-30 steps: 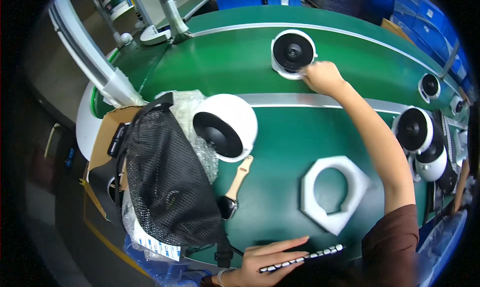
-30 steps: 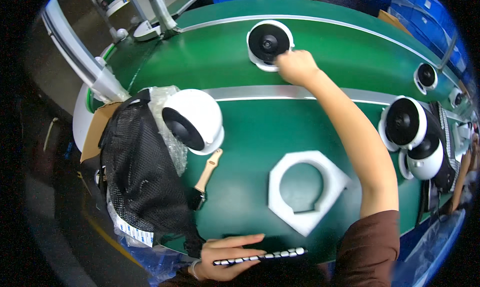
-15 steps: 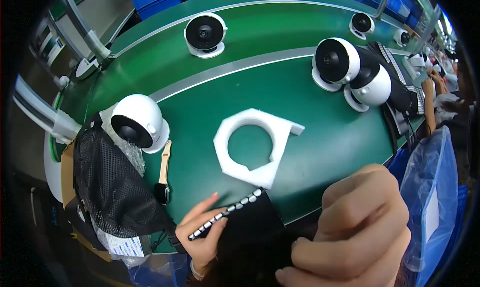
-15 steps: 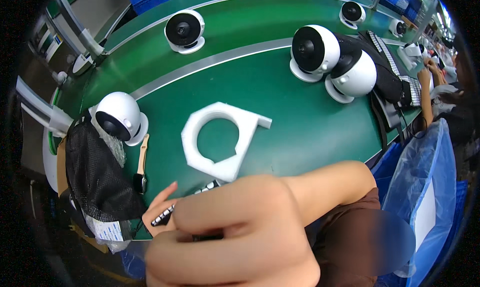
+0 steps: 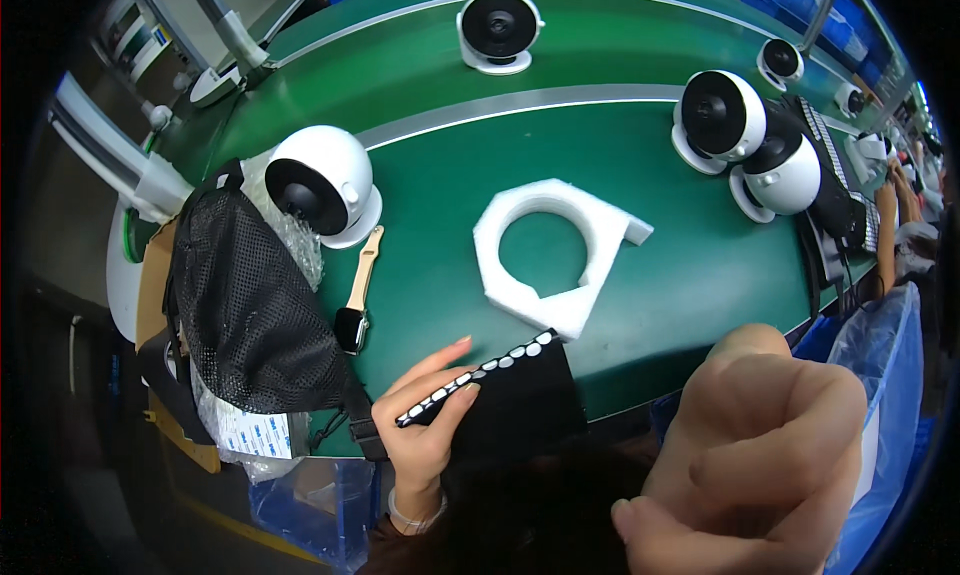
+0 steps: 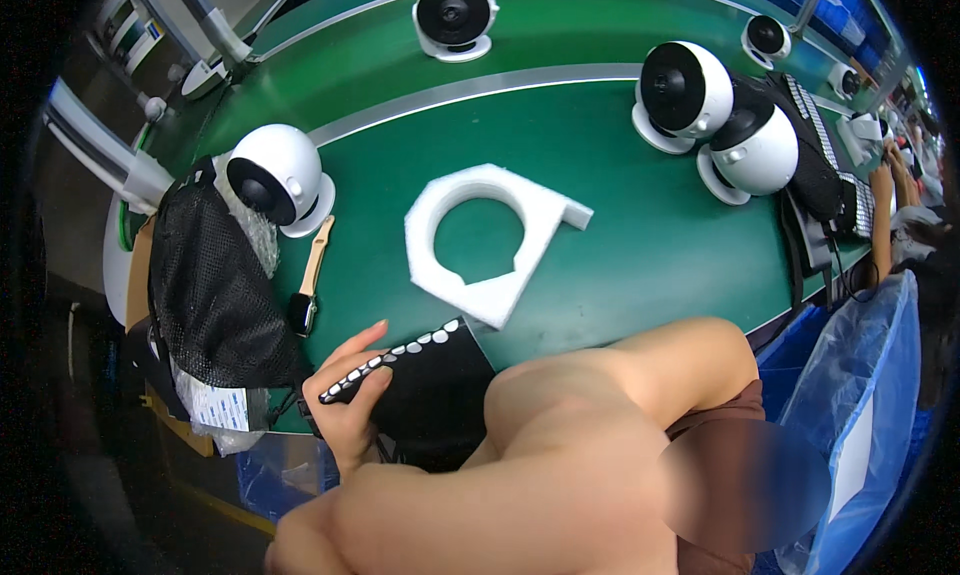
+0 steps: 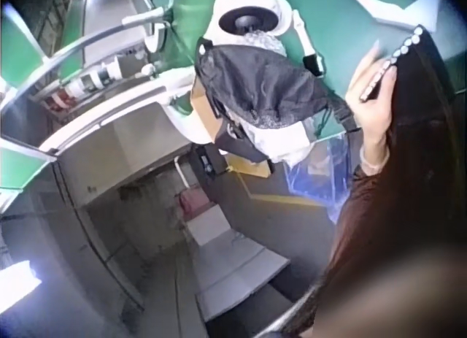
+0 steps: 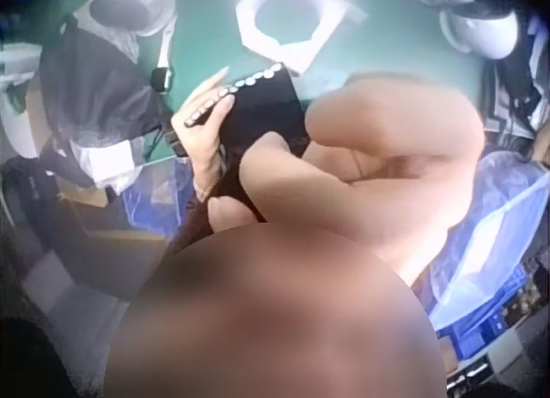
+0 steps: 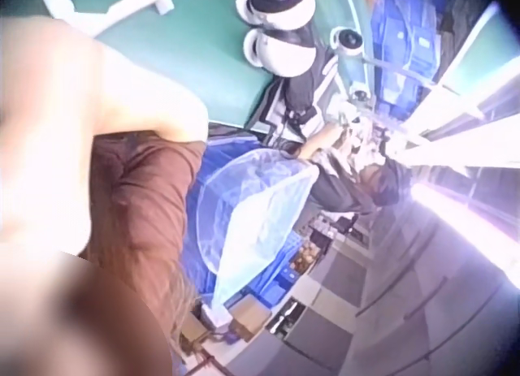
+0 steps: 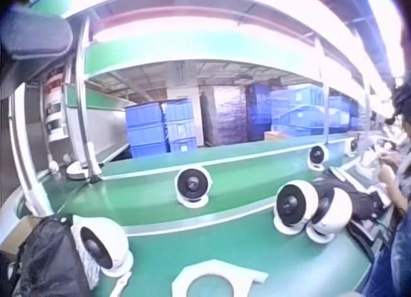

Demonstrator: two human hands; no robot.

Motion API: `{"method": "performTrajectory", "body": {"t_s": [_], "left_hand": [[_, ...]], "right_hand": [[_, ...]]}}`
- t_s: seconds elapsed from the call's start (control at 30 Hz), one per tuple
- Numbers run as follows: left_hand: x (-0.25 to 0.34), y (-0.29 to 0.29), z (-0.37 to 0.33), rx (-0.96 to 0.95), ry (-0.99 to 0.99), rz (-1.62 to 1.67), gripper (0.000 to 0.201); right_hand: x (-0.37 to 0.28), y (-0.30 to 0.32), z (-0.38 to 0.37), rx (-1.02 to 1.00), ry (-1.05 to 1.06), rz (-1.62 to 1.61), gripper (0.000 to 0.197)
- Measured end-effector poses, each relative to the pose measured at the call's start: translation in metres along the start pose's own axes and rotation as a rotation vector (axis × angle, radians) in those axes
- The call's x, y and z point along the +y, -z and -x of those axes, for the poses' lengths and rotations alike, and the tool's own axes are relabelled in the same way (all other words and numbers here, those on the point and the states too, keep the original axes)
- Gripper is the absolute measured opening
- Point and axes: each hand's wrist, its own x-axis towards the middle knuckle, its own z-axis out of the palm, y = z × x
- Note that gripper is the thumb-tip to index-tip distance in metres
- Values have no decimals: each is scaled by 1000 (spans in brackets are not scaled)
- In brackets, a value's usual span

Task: Assembling security camera components by applying rubber feet to the base of camera housings on an assembly line.

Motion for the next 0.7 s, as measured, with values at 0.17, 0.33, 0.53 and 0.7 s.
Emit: {"method": "performTrajectory", "body": {"t_s": [0.17,0.33,0.53,0.7], "left_hand": [[0,1,-1,-20,-19,-10,18],[-7,13,0,-39,-4,14,20],[0,13,-1,-102,-86,-17,19],[0,10,-4,-142,-34,42,17]], "right_hand": [[-10,-6,-6,-65,-126,100,14],[-17,-30,-15,-152,-233,173,10],[78,-89,-27,-411,347,-149,26],[141,-172,-25,-771,226,212,32]]}}
